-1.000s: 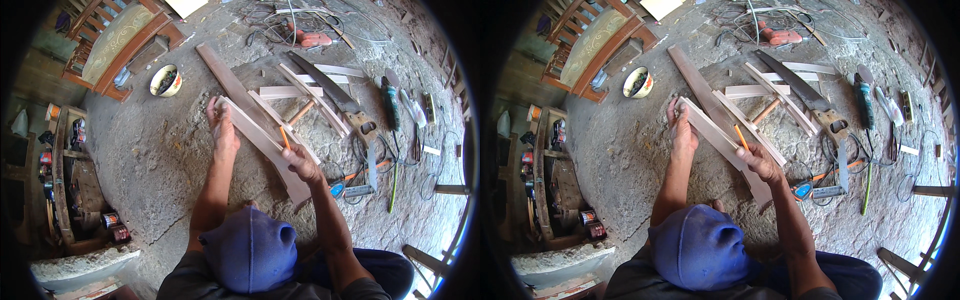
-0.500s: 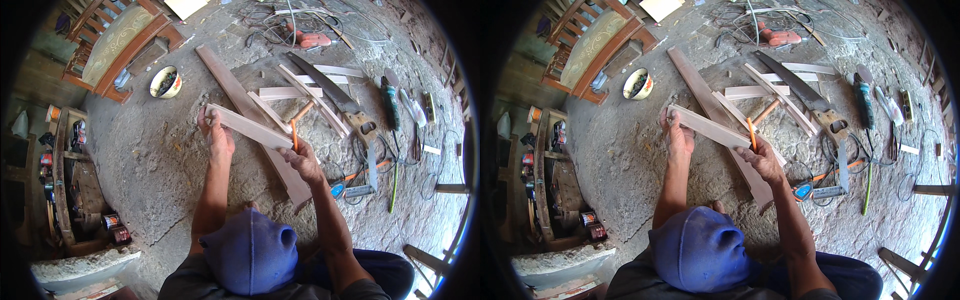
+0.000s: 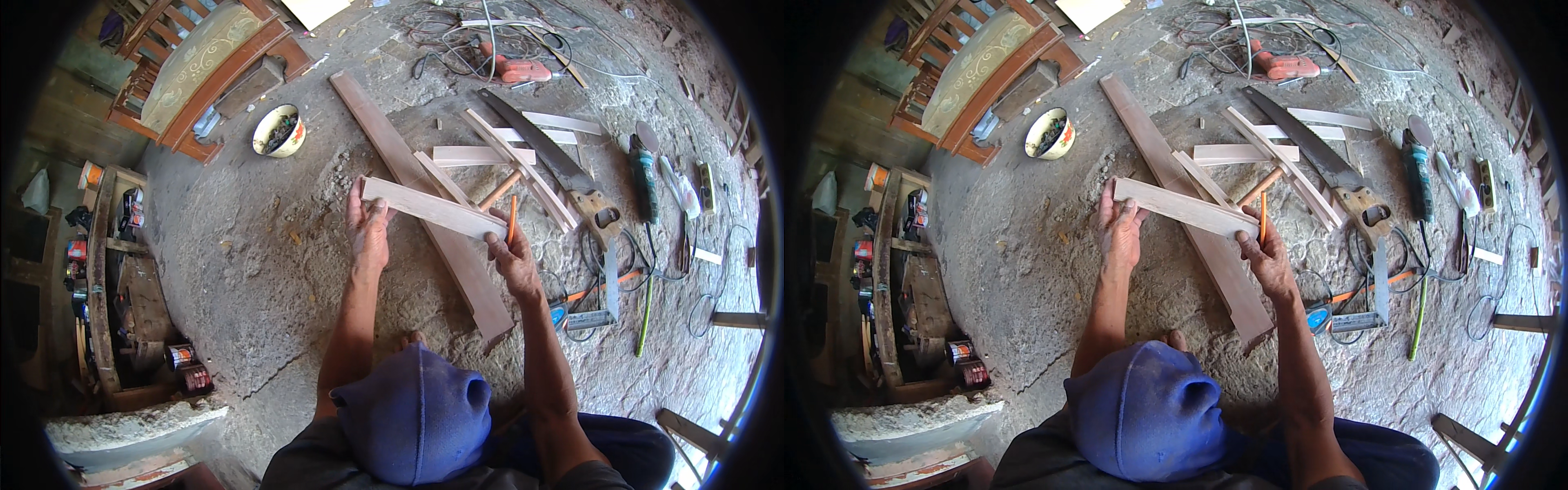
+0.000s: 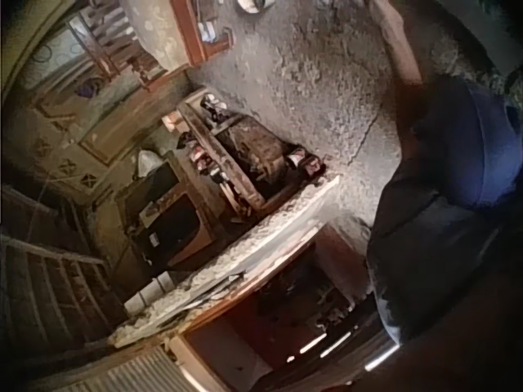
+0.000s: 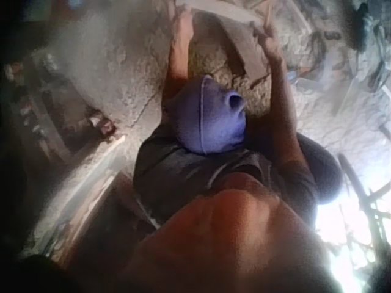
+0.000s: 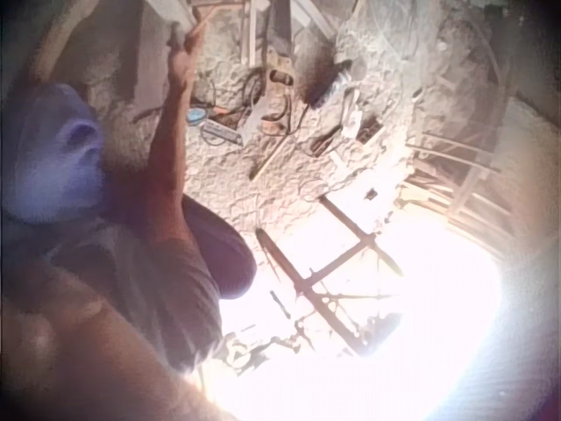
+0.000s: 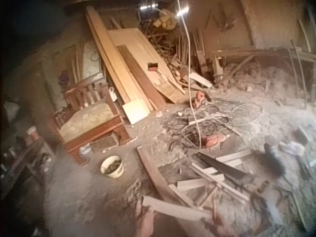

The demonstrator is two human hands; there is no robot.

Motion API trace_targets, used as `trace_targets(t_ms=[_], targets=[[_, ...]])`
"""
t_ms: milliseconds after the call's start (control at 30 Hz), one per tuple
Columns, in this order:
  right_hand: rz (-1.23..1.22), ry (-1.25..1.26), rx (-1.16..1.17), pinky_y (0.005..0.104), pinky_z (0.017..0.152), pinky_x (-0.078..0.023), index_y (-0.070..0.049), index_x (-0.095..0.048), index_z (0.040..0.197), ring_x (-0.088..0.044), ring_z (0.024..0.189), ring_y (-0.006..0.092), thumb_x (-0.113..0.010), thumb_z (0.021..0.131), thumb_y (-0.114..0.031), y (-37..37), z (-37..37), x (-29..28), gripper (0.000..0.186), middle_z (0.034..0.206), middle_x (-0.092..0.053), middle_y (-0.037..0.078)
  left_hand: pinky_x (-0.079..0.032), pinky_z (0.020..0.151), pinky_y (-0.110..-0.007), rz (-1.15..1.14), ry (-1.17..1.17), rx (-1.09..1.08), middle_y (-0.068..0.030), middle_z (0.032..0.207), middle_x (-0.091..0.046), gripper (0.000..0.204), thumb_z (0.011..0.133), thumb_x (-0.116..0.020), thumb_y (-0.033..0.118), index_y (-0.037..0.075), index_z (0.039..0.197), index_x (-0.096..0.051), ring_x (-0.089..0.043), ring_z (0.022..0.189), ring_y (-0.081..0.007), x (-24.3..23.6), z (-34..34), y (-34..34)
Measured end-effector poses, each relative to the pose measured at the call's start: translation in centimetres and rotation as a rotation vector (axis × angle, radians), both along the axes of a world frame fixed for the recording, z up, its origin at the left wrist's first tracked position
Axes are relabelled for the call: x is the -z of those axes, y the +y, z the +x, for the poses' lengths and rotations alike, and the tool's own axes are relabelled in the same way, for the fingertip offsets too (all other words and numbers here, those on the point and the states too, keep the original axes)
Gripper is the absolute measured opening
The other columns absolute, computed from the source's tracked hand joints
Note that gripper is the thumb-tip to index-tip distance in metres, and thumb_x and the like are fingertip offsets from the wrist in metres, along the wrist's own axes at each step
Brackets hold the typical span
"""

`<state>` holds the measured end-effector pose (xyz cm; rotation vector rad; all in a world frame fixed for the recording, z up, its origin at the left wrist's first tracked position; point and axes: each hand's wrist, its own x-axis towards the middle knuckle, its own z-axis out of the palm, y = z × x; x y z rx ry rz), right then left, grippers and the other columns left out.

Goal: The person measures and marks several small wooden pieces using a pencil and a metal square ruler. They also use a hand saw to cut a piece of wood and a hand plane to smooth its surface. The person handles the wood pieces one at a time, marking and cutting them on the floor.

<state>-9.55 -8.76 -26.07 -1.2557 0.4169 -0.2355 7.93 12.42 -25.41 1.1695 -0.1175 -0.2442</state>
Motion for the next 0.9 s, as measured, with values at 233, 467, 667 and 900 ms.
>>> trace_targets(t_ms=[233, 467, 667, 900], targets=[[-0.399, 0.071, -0.18, 0.03, 0.079, -0.051, -0.006, -0.062, 0.13, -0.061, 0.086, 0.0135, -0.076, 0.091, -0.019, -0.4, 0.0, -0.3, 0.043, 0.097, -0.067, 0.003, -0.044, 0.11, -0.05, -0.142, 0.125, -0.068, -0.0069, 0.136, -0.054, 0.069, 0.095, -0.073, 0.017, 0.015, 0.153, -0.036, -0.051, 0.129, -0.0249, 2.0, 0.9, 0.1], [-0.781, 0.21, -0.357, 0.0394, 0.085, -0.054, -0.011, -0.066, 0.123, -0.072, 0.094, 0.026, -0.078, 0.084, -0.021, 1.9, 0.1, 0.3, 0.042, 0.099, -0.073, 0.014, -0.049, 0.103, -0.043, -0.187, -0.102, -0.054, -0.0112, 0.134, -0.059, 0.064, 0.093, -0.075, 0.017, 0.02, 0.148, -0.044, -0.058, 0.119, -0.0215, -2.4, -0.5, -1.7], [-0.489, 0.077, -0.264, 0.0346, 0.087, -0.051, -0.009, -0.065, 0.122, -0.065, 0.094, 0.0165, -0.075, 0.087, -0.016, 3.0, 1.5, 2.6, 0.037, 0.097, -0.07, 0.008, -0.054, 0.096, -0.038, -0.078, -0.306, 0.416, -0.0103, 0.11, -0.072, 0.048, 0.088, -0.079, 0.015, 0.003, 0.13, -0.059, -0.067, 0.106, -0.0201, -8.8, -1.7, -4.3], [-0.336, -0.044, -0.164, 0.0339, 0.089, -0.049, -0.006, -0.062, 0.126, -0.061, 0.095, 0.0161, -0.076, 0.087, -0.014, 2.7, 2.0, 3.8, 0.042, 0.101, -0.068, 0.006, -0.055, 0.095, -0.035, -0.037, -0.325, 0.421, -0.0084, 0.11, -0.066, 0.059, 0.081, -0.085, 0.009, 0.005, 0.131, -0.054, -0.066, 0.104, -0.0173, -8.4, -4.2, -6.7]])
